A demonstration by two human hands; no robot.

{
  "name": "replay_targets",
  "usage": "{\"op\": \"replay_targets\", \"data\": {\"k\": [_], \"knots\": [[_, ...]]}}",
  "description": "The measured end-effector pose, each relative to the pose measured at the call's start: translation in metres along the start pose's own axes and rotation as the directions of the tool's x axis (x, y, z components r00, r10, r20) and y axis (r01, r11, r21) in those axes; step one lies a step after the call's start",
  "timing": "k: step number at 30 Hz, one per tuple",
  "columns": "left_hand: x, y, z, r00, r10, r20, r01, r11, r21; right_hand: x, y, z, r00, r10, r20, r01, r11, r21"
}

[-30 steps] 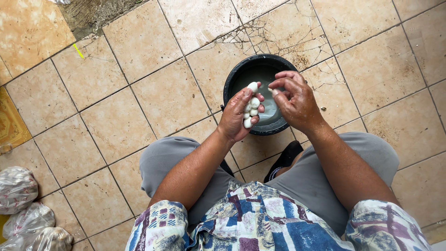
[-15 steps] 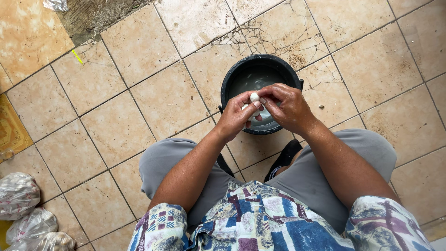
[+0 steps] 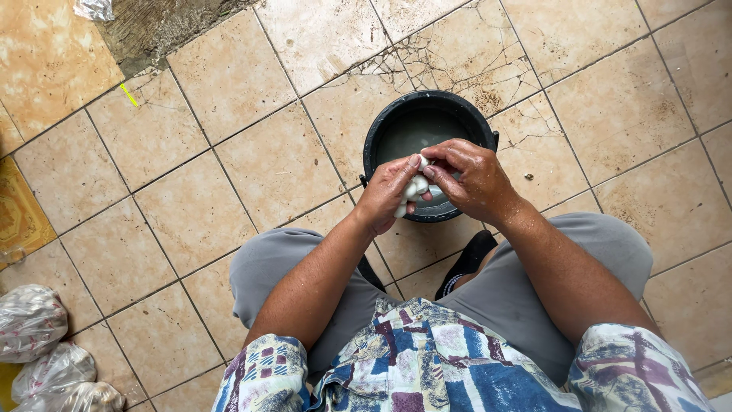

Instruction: The person sits on a tiled floor and peels several small, white, round objects, likely eggs, by hand. They repeatedly dip their hands into a black bucket of water to rinse the objects and remove the outer layer, accumulating the peeled items in their left hand.

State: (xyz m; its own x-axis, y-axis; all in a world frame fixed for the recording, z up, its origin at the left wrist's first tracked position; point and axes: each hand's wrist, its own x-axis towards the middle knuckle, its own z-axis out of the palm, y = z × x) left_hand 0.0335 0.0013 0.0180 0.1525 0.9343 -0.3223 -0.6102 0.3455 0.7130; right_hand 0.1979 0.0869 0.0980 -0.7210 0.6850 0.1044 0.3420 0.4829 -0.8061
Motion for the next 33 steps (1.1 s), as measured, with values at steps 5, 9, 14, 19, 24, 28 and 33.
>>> {"op": "replay_targets", "data": {"k": [5, 9, 14, 19, 24, 28, 33], "knots": [[-0.002, 0.003, 0.005, 1.000, 0.009, -0.011, -0.009, 0.999, -0.053, 0.000, 0.001, 0.002, 0.993, -0.098, -0.064, 0.095, 0.994, -0.049], [-0.003, 0.006, 0.008, 1.000, -0.002, -0.025, -0.001, 0.994, -0.111, 0.001, 0.003, 0.004, 0.974, -0.212, -0.078, 0.197, 0.966, -0.168], [-0.005, 0.007, 0.011, 0.999, -0.010, -0.042, 0.002, 0.984, -0.178, 0.000, 0.001, 0.008, 0.949, -0.301, -0.092, 0.261, 0.916, -0.304], [-0.007, 0.008, 0.013, 0.997, -0.012, -0.082, -0.006, 0.976, -0.216, 0.001, -0.003, 0.010, 0.950, -0.292, -0.114, 0.242, 0.914, -0.325], [-0.006, 0.007, 0.012, 0.997, 0.001, -0.073, -0.017, 0.975, -0.222, 0.004, 0.002, 0.011, 0.947, -0.307, -0.099, 0.263, 0.913, -0.312], [-0.006, 0.006, 0.009, 0.998, 0.001, -0.065, -0.017, 0.971, -0.239, 0.002, 0.011, 0.014, 0.996, -0.055, -0.069, 0.049, 0.995, -0.089], [-0.005, 0.014, 0.001, 0.997, 0.040, 0.068, -0.022, 0.968, -0.252, 0.002, 0.026, 0.005, 0.925, 0.305, 0.228, -0.380, 0.708, 0.595]]}}
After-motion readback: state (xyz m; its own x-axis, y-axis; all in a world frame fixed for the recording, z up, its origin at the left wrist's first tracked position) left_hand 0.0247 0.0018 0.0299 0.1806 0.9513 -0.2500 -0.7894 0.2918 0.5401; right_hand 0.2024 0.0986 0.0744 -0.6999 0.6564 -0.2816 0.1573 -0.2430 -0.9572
